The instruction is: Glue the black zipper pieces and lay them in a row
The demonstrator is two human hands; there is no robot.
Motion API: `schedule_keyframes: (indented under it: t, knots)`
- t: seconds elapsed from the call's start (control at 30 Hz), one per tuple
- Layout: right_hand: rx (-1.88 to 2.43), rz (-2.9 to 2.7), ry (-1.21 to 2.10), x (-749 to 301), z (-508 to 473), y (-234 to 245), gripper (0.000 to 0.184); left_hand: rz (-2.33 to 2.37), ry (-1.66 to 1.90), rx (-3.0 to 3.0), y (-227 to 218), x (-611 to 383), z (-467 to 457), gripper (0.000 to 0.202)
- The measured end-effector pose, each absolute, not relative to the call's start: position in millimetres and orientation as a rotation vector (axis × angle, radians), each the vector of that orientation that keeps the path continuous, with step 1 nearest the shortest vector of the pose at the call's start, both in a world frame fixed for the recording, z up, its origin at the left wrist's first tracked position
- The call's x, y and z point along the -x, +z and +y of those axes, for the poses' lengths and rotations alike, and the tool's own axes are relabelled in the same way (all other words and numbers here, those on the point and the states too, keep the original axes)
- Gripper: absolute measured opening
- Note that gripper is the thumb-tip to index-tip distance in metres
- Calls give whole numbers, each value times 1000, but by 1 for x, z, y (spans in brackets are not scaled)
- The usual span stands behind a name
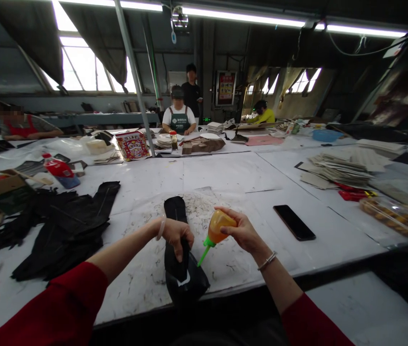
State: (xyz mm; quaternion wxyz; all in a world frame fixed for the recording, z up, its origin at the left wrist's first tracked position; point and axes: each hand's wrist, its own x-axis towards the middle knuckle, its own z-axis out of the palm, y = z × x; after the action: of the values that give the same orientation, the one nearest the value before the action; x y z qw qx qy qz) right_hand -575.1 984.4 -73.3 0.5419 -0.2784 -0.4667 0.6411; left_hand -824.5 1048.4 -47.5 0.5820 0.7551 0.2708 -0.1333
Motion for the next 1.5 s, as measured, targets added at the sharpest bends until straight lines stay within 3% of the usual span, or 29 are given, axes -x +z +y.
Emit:
schedule_keyframes:
  t: [0.17,0.83,1.5]
  knots:
    - [634,-1042,1567,572,981,-77,61,604,-175,-1781,-48,831,1049,39]
    - [536,-851,1626,561,971,-101,65,655,-169,-1655,-39,844,1051,39]
    - [495,-422,1440,550,960,-112,44,718,46,-1504,-50,834,1074,38]
